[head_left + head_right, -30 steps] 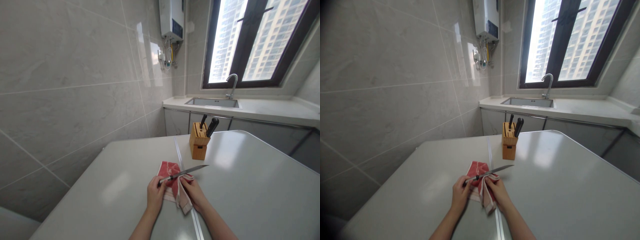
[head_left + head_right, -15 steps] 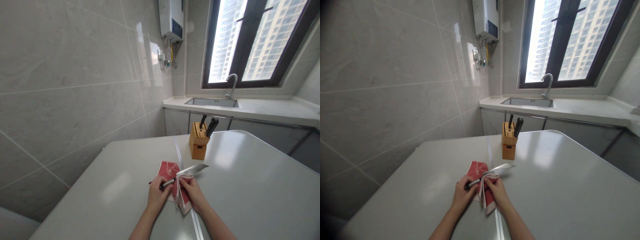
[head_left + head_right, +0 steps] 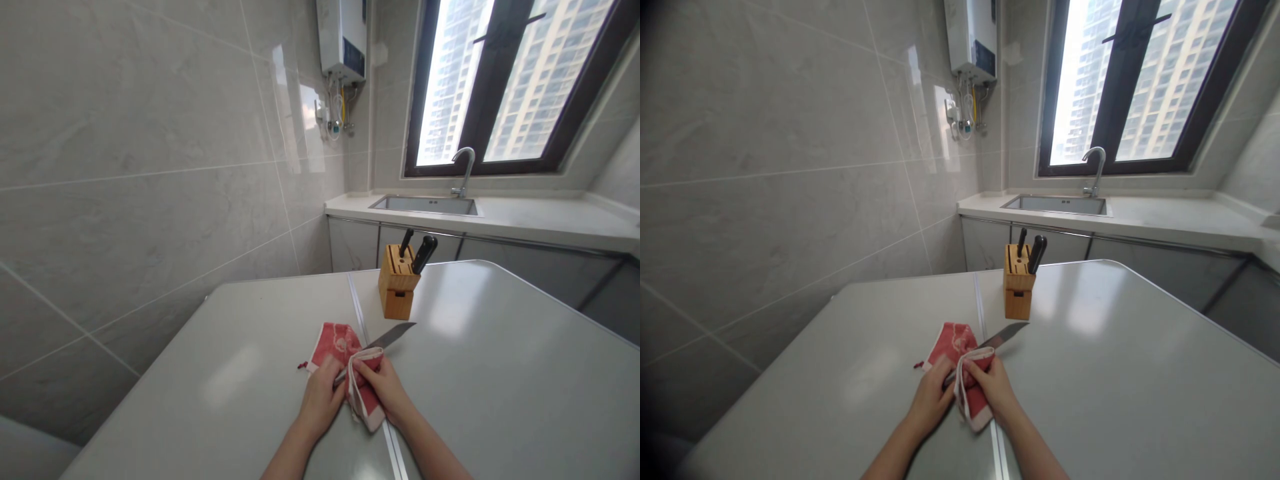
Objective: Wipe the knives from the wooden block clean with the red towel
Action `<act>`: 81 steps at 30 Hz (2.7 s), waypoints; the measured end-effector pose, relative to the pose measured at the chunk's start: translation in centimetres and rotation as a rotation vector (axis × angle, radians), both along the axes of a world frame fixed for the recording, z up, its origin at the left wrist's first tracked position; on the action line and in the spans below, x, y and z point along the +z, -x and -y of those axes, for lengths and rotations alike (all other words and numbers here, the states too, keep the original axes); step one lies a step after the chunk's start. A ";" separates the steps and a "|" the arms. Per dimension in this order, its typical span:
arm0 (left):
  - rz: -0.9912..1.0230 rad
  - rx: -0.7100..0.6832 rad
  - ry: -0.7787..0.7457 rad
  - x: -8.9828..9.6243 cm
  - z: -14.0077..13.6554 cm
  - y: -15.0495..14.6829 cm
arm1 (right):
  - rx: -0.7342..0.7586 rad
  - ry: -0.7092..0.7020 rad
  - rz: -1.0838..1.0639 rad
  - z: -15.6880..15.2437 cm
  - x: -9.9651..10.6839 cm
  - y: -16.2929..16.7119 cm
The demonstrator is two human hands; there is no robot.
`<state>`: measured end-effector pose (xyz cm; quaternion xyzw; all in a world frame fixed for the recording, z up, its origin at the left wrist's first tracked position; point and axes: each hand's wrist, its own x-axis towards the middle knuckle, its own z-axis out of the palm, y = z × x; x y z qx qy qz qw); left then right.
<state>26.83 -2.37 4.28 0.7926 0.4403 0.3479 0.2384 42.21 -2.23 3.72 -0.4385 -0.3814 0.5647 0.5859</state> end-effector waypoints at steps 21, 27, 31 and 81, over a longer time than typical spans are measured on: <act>-0.028 0.075 -0.059 -0.5 -0.1 0.0 | 0.063 0.007 -0.055 0.0 0.3 -0.2; 0.014 0.123 -0.054 -0.6 -0.3 0.1 | 0.062 0.019 -0.069 0.0 0.1 -0.2; 0.052 0.175 -0.042 -0.9 -0.4 0.3 | 0.052 0.028 -0.115 -0.2 -0.5 -0.3; -0.113 -0.057 -0.054 -0.4 0.4 0.1 | 0.146 0.053 -0.322 -0.2 -1.0 -0.3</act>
